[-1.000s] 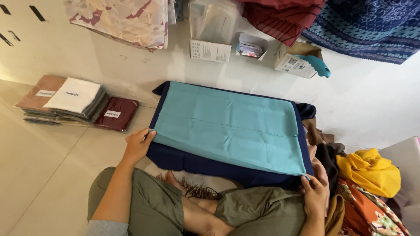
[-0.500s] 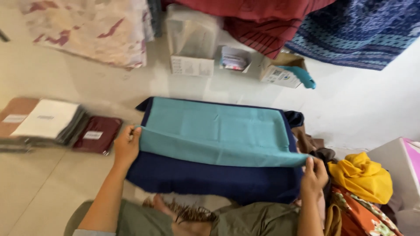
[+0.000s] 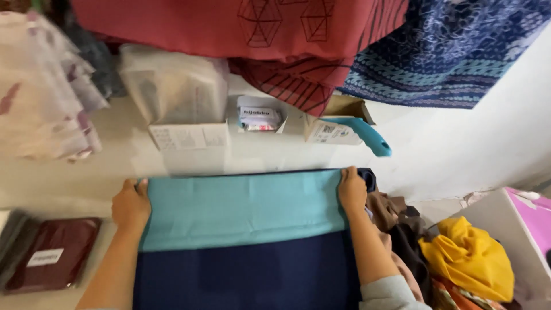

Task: The person uses a lint roller to clean a blue piece of cloth, folds it multiple times, places it inside a clear plastic bag with a label, and then puts the packaged item on a pile of similar items.

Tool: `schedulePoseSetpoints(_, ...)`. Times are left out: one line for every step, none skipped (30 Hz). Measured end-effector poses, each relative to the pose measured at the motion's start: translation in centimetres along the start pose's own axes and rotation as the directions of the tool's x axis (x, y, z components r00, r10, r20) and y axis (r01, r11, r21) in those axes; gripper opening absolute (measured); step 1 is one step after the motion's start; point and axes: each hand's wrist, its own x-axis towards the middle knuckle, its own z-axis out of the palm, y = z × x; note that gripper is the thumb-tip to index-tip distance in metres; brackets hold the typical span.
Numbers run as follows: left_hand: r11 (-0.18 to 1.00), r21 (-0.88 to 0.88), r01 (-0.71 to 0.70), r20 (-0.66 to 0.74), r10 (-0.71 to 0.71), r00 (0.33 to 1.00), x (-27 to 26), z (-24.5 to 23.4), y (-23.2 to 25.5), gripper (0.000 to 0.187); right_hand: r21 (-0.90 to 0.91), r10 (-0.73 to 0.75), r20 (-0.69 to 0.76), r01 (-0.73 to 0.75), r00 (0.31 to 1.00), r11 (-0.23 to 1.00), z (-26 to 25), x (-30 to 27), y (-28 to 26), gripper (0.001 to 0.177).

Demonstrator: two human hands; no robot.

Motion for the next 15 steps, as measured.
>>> schedulePoseSetpoints(0.997, 0.078, 0.011, 0.048, -0.014, 0.999, 0.1, 0.8, -0.4, 0.045, -0.083, 0.023, 0.079, -0.017, 0.997, 0.996, 0.8, -0.1, -0.1, 0.023)
schedulePoseSetpoints(0.997, 0.079, 0.011, 0.054, -0.015, 0.998, -0.3, 0.8, 0.0, 0.045, -0.087, 0.026, 0.083, -0.019, 0.996, 0.996, 1.0, -0.5, 0.1, 0.023)
schedulePoseSetpoints(0.988, 0.151, 0.029, 0.043, -0.036, 0.998, -0.7, 0.8, 0.3, 0.045, -0.141, -0.001, 0.083, 0.013, 0.997, 0.990, 1.2, -1.0, 0.2, 0.024)
schedulePoseSetpoints(0.974, 0.220, 0.047, 0.028, -0.055, 0.998, -1.1, 0.8, 0.7, 0.045, -0.195, -0.029, 0.082, 0.045, 0.996, 0.980, 1.4, -1.3, 0.3, 0.025)
schedulePoseSetpoints(0.975, 0.219, 0.046, 0.033, -0.055, 0.998, -1.7, 0.2, 1.0, 0.045, -0.199, -0.027, 0.084, 0.043, 0.996, 0.979, 0.2, -1.4, -0.7, 0.025)
schedulePoseSetpoints(0.977, 0.211, -0.004, -0.026, 0.009, 1.000, -2.4, -0.5, 1.2, 0.043, -0.156, -0.011, 0.107, 0.028, 0.994, 0.987, -1.1, -1.6, -1.7, 0.026)
schedulePoseSetpoints(0.977, 0.205, -0.054, -0.085, 0.073, 0.994, -3.2, -1.3, 1.4, 0.041, -0.113, 0.004, 0.129, 0.011, 0.992, 0.994, -2.5, -1.8, -2.7, 0.027)
schedulePoseSetpoints(0.977, 0.207, -0.052, -0.077, 0.069, 0.995, -3.2, -1.2, 1.3, 0.041, -0.119, 0.006, 0.136, 0.011, 0.991, 0.993, -2.5, -1.8, -2.8, 0.027)
schedulePoseSetpoints(0.972, 0.227, -0.068, -0.080, 0.088, 0.993, -3.2, -1.2, 1.2, 0.041, -0.097, -0.018, 0.108, 0.029, 0.994, 0.995, -2.7, -1.9, -2.9, 0.025)
schedulePoseSetpoints(0.965, 0.248, -0.082, -0.088, 0.107, 0.990, -3.1, -1.4, 1.1, 0.041, -0.071, -0.044, 0.078, 0.050, 0.996, 0.996, -2.8, -1.9, -3.1, 0.024)
schedulePoseSetpoints(0.965, 0.251, -0.078, -0.085, 0.103, 0.991, -3.4, -1.5, 1.1, 0.041, -0.073, -0.045, 0.084, 0.051, 0.995, 0.996, -3.0, -2.1, -3.0, 0.024)
schedulePoseSetpoints(0.968, 0.240, -0.071, -0.075, 0.091, 0.993, -3.3, -1.6, 1.3, 0.040, -0.059, -0.155, -0.033, 0.152, 0.987, 0.987, -3.1, -1.9, -3.0, 0.018)
schedulePoseSetpoints(0.971, 0.230, -0.063, -0.064, 0.080, 0.995, -3.3, -1.8, 1.4, 0.039, -0.056, -0.258, -0.151, 0.252, 0.954, 0.966, -3.3, -1.7, -3.1, 0.014)
schedulePoseSetpoints(0.972, 0.229, -0.060, -0.071, 0.078, 0.994, -3.2, -1.6, 1.3, 0.039, -0.052, -0.262, -0.155, 0.257, 0.953, 0.965, -3.0, -1.5, -2.9, 0.014)
schedulePoseSetpoints(0.975, 0.209, -0.072, -0.101, 0.095, 0.990, -3.2, -1.5, 1.2, 0.038, -0.116, -0.290, -0.214, 0.270, 0.933, 0.956, -2.7, -1.4, -2.8, 0.013)
